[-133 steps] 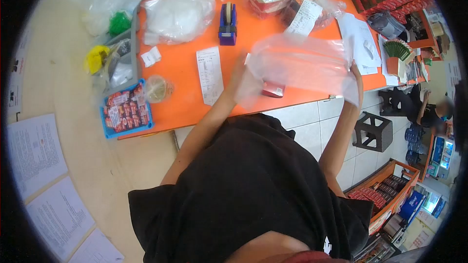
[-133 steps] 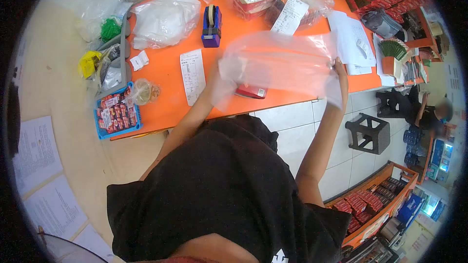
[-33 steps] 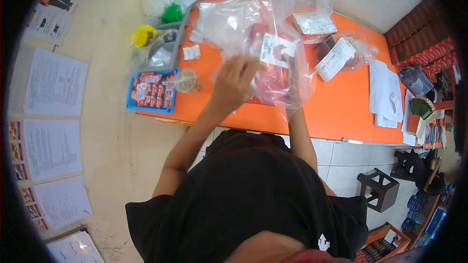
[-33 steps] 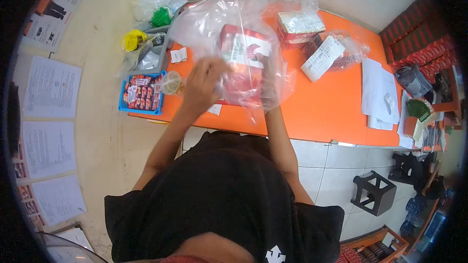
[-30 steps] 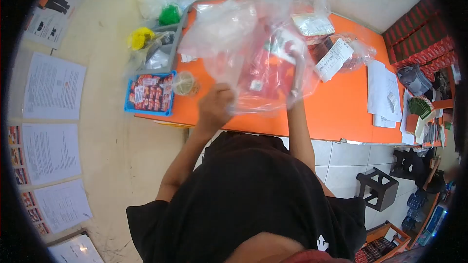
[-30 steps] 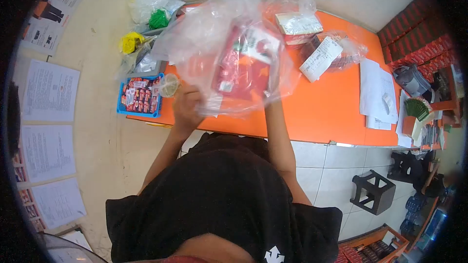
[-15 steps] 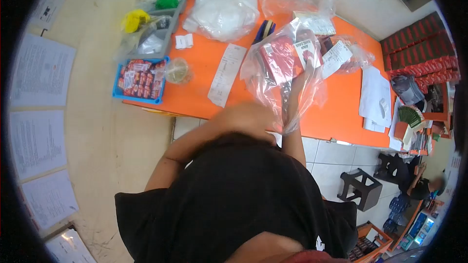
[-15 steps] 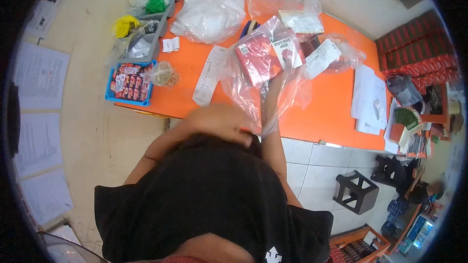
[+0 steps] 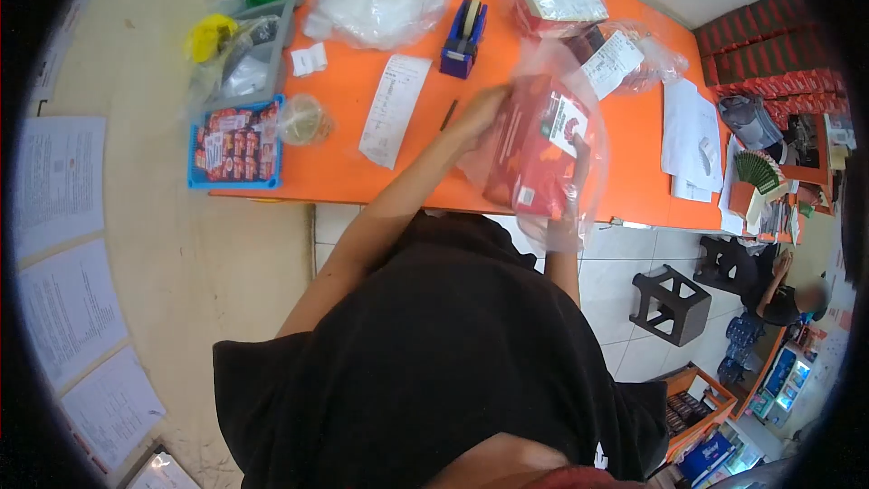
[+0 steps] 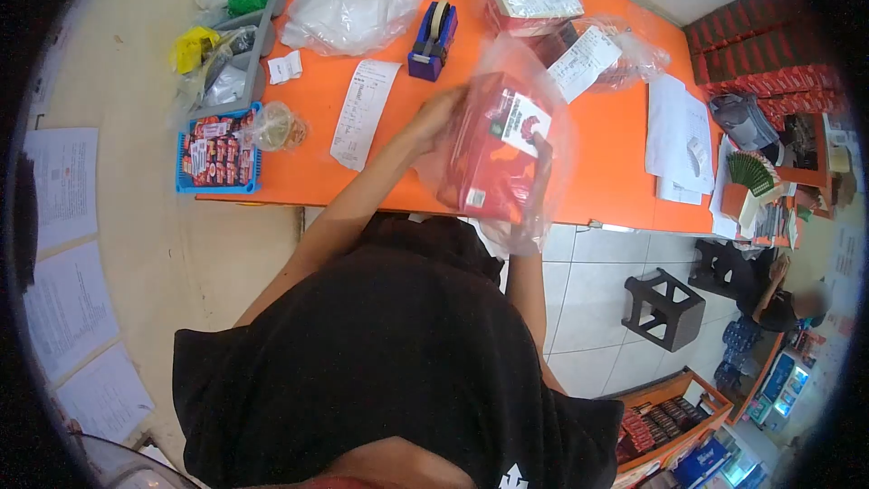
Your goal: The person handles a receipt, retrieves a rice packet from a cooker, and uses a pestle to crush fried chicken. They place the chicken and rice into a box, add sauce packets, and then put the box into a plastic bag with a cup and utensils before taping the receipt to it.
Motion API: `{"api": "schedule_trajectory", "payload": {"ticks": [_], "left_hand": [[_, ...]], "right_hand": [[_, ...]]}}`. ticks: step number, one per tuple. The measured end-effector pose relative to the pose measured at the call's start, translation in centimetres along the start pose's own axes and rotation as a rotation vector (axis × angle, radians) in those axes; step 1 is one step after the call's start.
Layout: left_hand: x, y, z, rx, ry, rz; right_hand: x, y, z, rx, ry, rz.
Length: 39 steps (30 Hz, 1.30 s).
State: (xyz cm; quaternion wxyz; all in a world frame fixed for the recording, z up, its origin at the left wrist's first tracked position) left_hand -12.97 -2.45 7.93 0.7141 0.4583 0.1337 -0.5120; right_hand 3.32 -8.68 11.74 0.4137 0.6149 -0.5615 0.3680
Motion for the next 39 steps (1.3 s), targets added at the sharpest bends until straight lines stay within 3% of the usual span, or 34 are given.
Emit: {"api": "schedule_trajectory", "payload": {"ticks": [3, 6, 7, 11, 13, 14, 15, 16, 17, 18, 19, 20, 21, 23, 24, 26, 28, 32, 34, 35, 37, 38, 39], "left_hand": [[4.9, 2.1, -0.4, 0.232, -0.077, 0.312], [8.4, 2.4, -0.1, 0.315, -0.103, 0.415], [9.4, 1.8, 0.2, 0.323, -0.122, 0.403], [11.7, -3.2, 3.2, 0.315, -0.195, 0.187], [11.6, -6.4, 5.0, 0.273, -0.199, 0.123], [10.6, -9.4, 5.6, 0.070, -0.184, -0.195], [9.4, -11.8, 6.3, -0.150, -0.171, -0.502], [4.9, -10.5, 7.8, -0.292, 0.126, -0.547], [-0.3, -7.7, 9.6, -0.440, 0.421, -0.594], [-3.6, -4.0, 9.7, -0.414, 0.642, -0.821], [-5.9, 0.8, 11.4, -0.420, 0.941, -0.997], [-5.6, 3.1, 10.1, -0.422, 1.057, -1.166], [-4.8, 4.9, 8.2, -0.417, 1.164, -1.333], [-3.2, 5.7, 0.6, -0.287, 1.075, -1.539], [-5.3, 6.1, -0.4, -0.300, 1.095, -1.534], [-11.9, 7.5, -2.5, -0.268, 0.873, -1.501], [-17.1, 8.3, -2.4, -0.212, 0.636, -1.468], [-21.9, 5.4, 2.2, -0.067, 0.579, -1.104], [-21.1, 3.5, 4.5, 0.234, 0.616, -1.580], [-21.1, -0.4, 4.9, 0.382, 0.359, -1.586], [-24.4, -9.3, 8.3, 0.066, 0.279, -1.712], [-26.2, -17.7, 7.8, -0.208, 0.346, -1.470], [-27.2, -26.1, 7.8, -0.580, 0.258, -1.482]], "right_hand": [[0.5, 0.9, -0.4, -0.049, 0.011, -0.166], [-9.6, -0.1, -0.9, -0.286, 0.573, -0.423], [-12.1, -2.5, -1.7, -0.110, 0.486, 0.208], [-8.9, 0.2, -1.5, 0.028, 0.319, 0.340], [-5.9, 0.4, 0.4, 0.023, 0.305, 0.186], [-4.7, 0.7, 1.5, 0.054, 0.300, 0.167], [-3.1, 2.2, 2.6, 0.250, 0.220, 0.121], [-1.3, 3.9, 4.0, 0.452, 0.136, 0.071], [0.9, 5.6, 4.9, 0.640, 0.022, 0.270], [1.2, 6.9, 5.8, 0.710, -0.099, 0.438], [-0.9, 7.1, 7.4, 0.777, 0.041, 0.498], [-2.9, 7.2, 8.5, 0.836, 0.176, 0.569], [-2.5, 7.7, 7.9, 0.862, 0.151, 0.562], [1.6, 8.7, 5.7, 0.958, -0.166, 0.775], [5.0, 9.0, 3.0, 0.922, -0.072, 0.698], [10.0, 6.3, -0.8, 0.685, -0.049, 0.623], [14.7, 5.1, -2.5, 0.517, -0.224, 0.714], [14.4, 6.5, -1.5, 0.558, -0.049, 0.736], [13.5, 7.8, -1.0, 0.584, 0.047, 0.729], [13.5, 8.7, -1.0, 0.607, -0.026, 0.792], [13.8, 10.2, -0.9, 0.643, -0.181, 0.860], [14.0, 10.7, -0.9, 0.648, -0.183, 0.861], [14.9, 10.8, -1.4, 0.511, -0.202, 0.800]]}}
Point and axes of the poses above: each hand's wrist, its own z-axis away from the middle knuckle, its own y-axis out of the palm, x = y × z, the point moved 7 cm from there along -z, towards the middle knuckle, and after that the axes turned 15 degrees about -y, right-handed, at the moved point
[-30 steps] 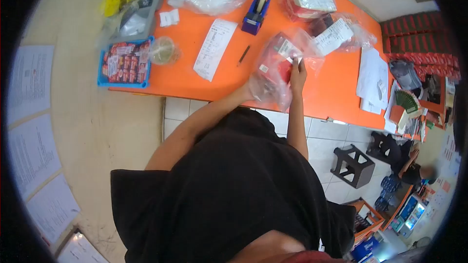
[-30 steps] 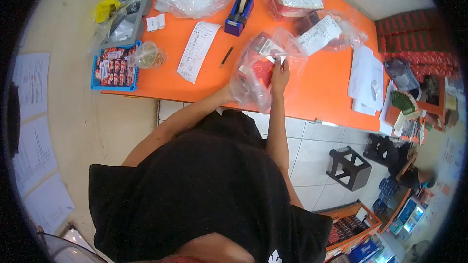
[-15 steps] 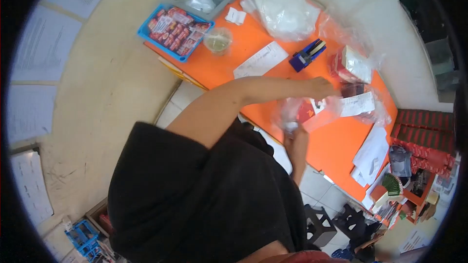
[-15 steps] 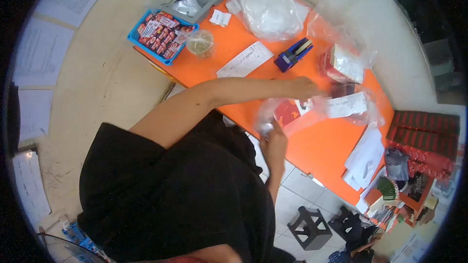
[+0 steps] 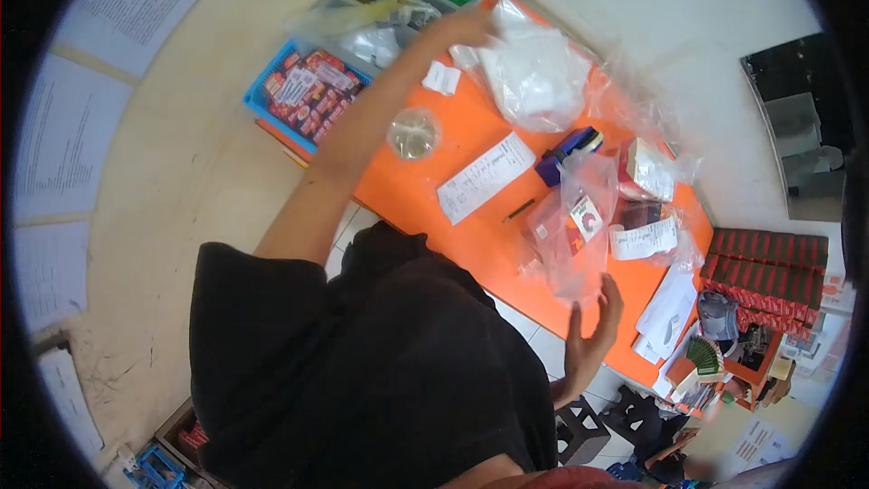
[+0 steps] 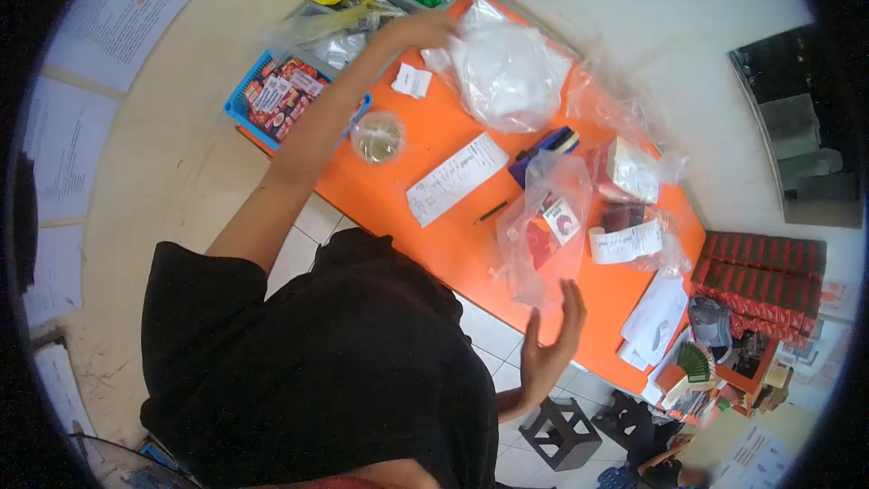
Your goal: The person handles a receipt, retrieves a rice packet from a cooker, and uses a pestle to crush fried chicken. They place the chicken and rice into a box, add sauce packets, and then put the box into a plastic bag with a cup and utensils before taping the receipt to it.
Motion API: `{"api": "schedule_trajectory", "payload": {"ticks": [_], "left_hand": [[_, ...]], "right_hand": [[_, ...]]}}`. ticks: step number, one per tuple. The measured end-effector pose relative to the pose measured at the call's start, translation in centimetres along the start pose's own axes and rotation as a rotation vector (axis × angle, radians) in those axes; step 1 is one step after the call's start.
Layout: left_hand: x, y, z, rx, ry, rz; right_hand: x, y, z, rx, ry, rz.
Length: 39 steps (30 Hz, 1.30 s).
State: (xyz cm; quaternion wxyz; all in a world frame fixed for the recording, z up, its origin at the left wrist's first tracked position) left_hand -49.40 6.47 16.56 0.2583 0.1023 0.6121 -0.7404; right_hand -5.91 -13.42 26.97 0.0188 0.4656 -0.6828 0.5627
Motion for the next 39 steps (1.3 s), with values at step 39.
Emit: {"api": "schedule_trajectory", "payload": {"ticks": [39], "left_hand": [[11.3, -1.8, 13.6, -0.630, 0.176, 0.690]], "right_hand": [[15.6, 27.9, -25.1, -0.121, -0.540, -0.483]]}}
Point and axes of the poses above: each hand's wrist, its own z-axis away from the middle knuckle, its own y-axis out of the palm, x = y × z, the point moved 7 cm from there along -z, towards the middle knuckle, and after that the axes turned 15 degrees about -y, right-handed, at the moved point
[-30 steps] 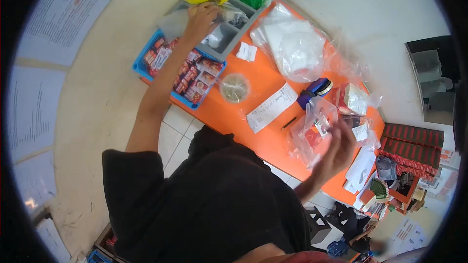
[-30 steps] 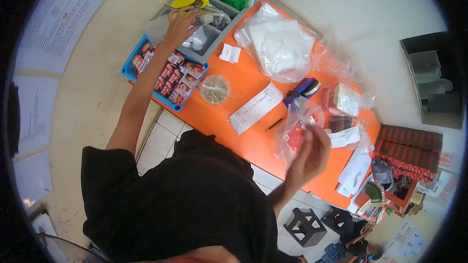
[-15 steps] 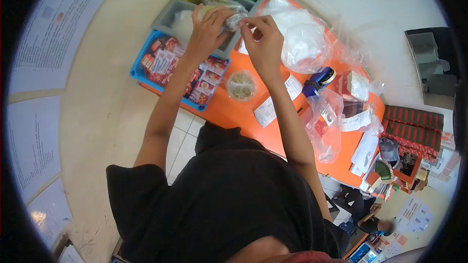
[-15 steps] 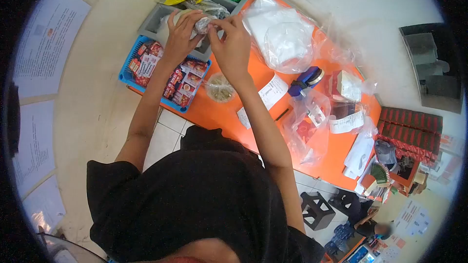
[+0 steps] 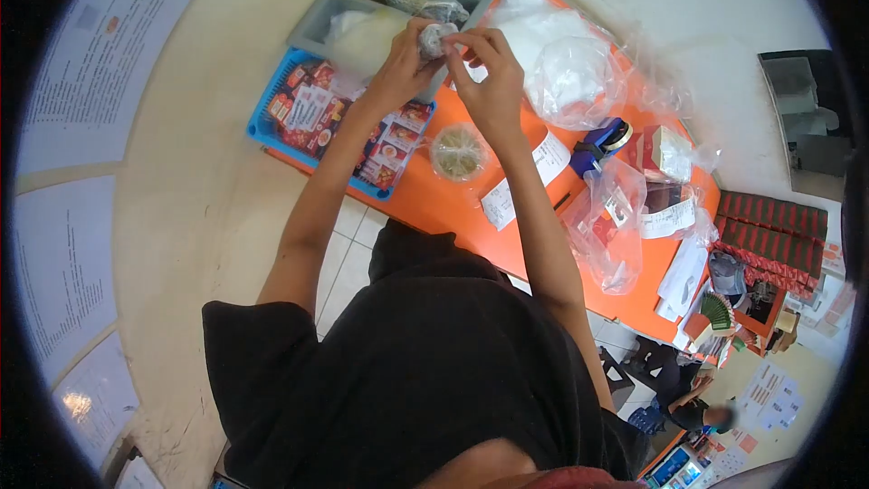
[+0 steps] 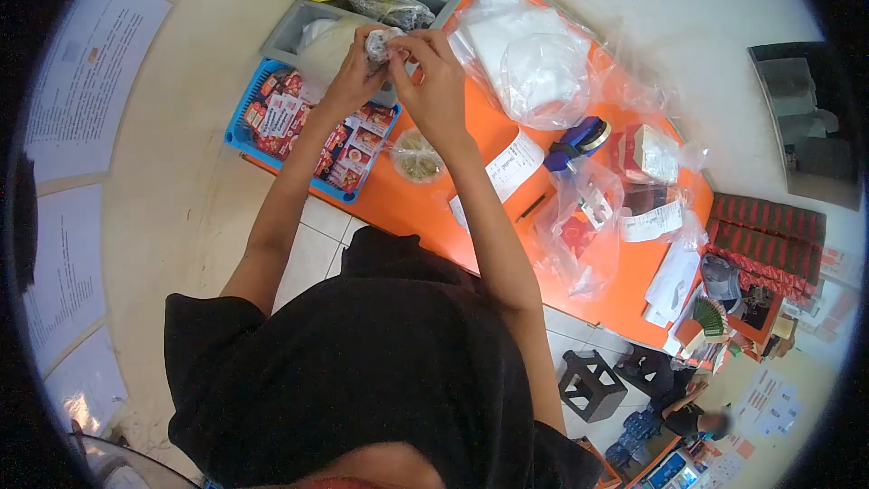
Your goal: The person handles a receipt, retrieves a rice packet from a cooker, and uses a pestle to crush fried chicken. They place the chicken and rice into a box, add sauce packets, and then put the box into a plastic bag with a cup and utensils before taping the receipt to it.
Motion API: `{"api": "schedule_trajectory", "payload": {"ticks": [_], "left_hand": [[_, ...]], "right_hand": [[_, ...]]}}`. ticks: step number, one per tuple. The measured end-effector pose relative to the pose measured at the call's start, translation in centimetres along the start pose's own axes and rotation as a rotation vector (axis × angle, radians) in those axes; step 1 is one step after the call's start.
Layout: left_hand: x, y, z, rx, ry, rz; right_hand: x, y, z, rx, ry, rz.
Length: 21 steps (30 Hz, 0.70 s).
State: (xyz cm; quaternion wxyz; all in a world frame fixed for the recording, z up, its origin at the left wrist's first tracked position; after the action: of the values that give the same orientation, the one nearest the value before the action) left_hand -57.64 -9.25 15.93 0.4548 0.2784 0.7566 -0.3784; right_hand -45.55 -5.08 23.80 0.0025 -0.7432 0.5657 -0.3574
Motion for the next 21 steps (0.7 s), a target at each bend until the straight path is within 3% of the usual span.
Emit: {"api": "schedule_trajectory", "payload": {"ticks": [3, 5, 6, 8, 10, 11, 12, 13, 16, 21], "left_hand": [[1.6, -0.6, -1.2, 0.055, -0.161, 0.137], [0.9, -5.6, -2.1, -0.409, -0.238, 0.335], [0.9, -6.5, -2.8, -0.407, -0.241, 0.332], [4.9, -8.5, -3.6, -0.495, -0.535, 1.008], [5.7, -9.4, -4.4, -0.467, -0.570, 1.143], [6.3, -9.2, -4.6, -0.439, -0.608, 1.281], [6.3, -9.1, -4.8, -0.437, -0.606, 1.280], [6.4, -8.8, -4.8, -0.429, -0.605, 1.305], [6.6, -8.3, -4.4, -0.403, -0.598, 1.311], [5.9, -8.2, -4.6, -0.389, -0.573, 1.379]], "right_hand": [[-0.9, -0.8, 0.5, -0.047, 0.096, 0.005], [-4.8, -1.6, 2.8, -0.251, 0.378, -0.138], [-5.9, -1.8, 3.7, -0.253, 0.382, -0.139], [-7.4, -0.4, 4.4, 0.086, 0.335, 0.004], [-6.7, 0.7, 4.3, 0.081, 0.391, -0.094], [-6.5, 1.2, 4.4, -0.029, 0.471, -0.337], [-6.2, 1.8, 4.2, -0.141, 0.547, -0.581], [-5.5, 1.9, 3.6, -0.144, 0.546, -0.582], [-3.5, 2.1, 1.5, -0.097, 0.466, -0.551], [-3.9, 1.9, 1.4, -0.036, 0.366, -0.240]]}}
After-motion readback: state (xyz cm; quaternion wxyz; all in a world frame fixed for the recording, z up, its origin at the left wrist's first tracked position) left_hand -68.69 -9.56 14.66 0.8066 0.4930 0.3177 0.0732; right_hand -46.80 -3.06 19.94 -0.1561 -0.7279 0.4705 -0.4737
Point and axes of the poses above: each hand's wrist, its own z-axis away from the middle knuckle, its own y-axis out of the palm, x = y × z, the point moved 7 cm from there along -z, towards the middle knuckle, and after that the axes turned 15 degrees about -y, right-handed, at the moved point
